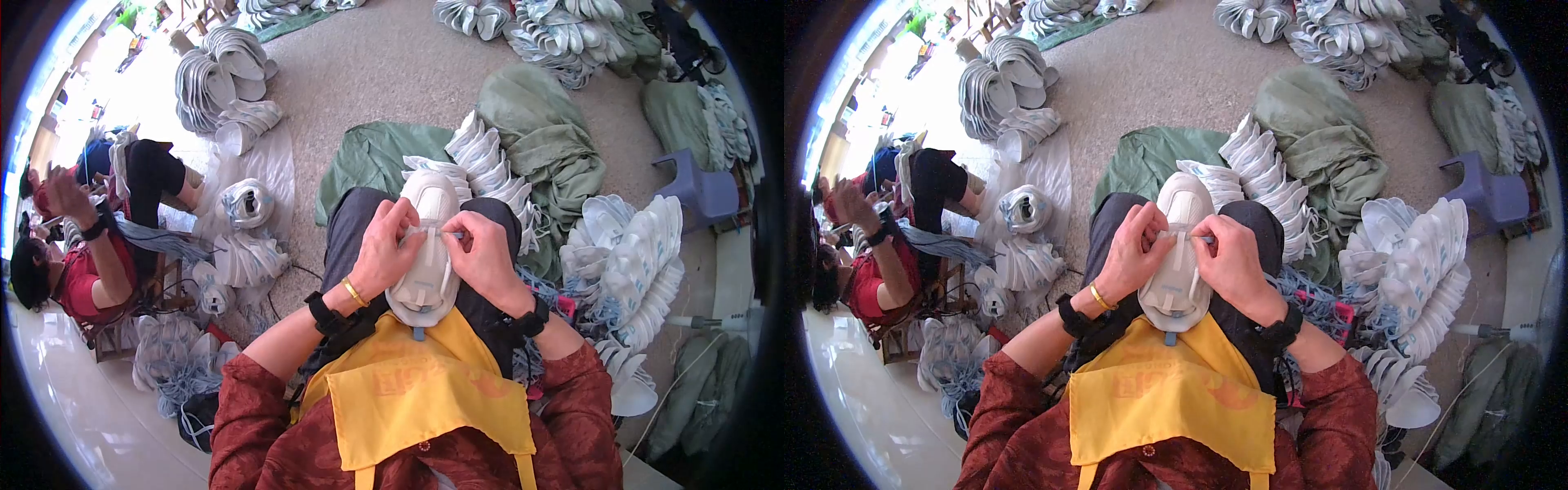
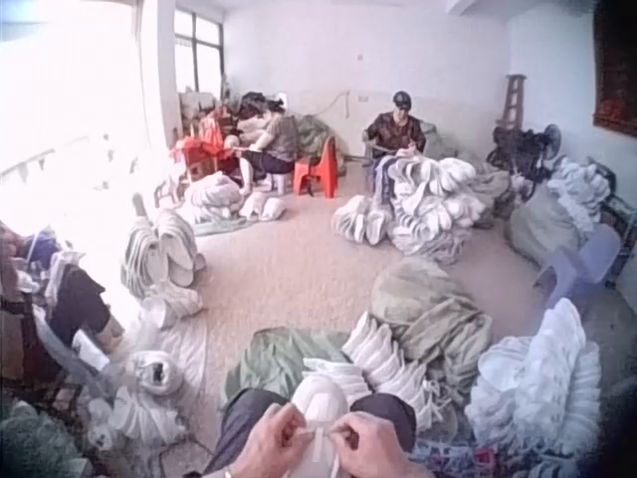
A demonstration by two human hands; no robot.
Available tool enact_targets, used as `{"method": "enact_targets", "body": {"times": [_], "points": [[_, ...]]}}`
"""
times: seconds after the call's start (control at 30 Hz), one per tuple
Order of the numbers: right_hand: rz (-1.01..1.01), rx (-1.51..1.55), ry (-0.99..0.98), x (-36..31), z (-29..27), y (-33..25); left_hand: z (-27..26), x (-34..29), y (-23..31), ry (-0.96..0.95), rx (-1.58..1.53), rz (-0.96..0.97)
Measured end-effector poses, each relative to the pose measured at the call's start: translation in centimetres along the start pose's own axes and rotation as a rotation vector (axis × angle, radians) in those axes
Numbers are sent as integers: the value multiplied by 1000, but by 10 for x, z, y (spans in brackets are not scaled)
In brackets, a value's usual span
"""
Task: Insert and thread a long blue lace through the eyelets of a white shoe upper.
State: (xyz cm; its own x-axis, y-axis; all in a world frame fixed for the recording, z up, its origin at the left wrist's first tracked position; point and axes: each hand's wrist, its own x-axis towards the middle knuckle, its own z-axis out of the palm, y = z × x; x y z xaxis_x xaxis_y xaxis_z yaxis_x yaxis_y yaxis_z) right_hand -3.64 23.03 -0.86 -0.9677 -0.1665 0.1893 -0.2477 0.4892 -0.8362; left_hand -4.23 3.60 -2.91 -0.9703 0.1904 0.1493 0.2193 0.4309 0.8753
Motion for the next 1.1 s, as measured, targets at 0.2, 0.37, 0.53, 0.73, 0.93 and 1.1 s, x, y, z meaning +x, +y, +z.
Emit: {"method": "enact_targets", "body": {"times": [0.2, 0.37, 0.53, 0.73, 0.93, 1.1], "points": [[-75, -91, 2, 2, 9, 6, 0, 6, -1, -8, 84, 157], [-57, -66, -2, -2, 5, -2, -1, 10, -6, -37, 33, 169], [-48, -37, -2, -9, -5, -13, -21, 10, -17, -27, 22, 230], [166, 640, -272, -21, -36, -45, -85, -7, -24, -64, -30, -79], [-288, 1025, -541, -14, -58, -174, -85, -39, -46, -72, -104, -314], [-719, 1445, 2, -41, 5, -229, -73, -28, -22, -131, -111, -247]]}}
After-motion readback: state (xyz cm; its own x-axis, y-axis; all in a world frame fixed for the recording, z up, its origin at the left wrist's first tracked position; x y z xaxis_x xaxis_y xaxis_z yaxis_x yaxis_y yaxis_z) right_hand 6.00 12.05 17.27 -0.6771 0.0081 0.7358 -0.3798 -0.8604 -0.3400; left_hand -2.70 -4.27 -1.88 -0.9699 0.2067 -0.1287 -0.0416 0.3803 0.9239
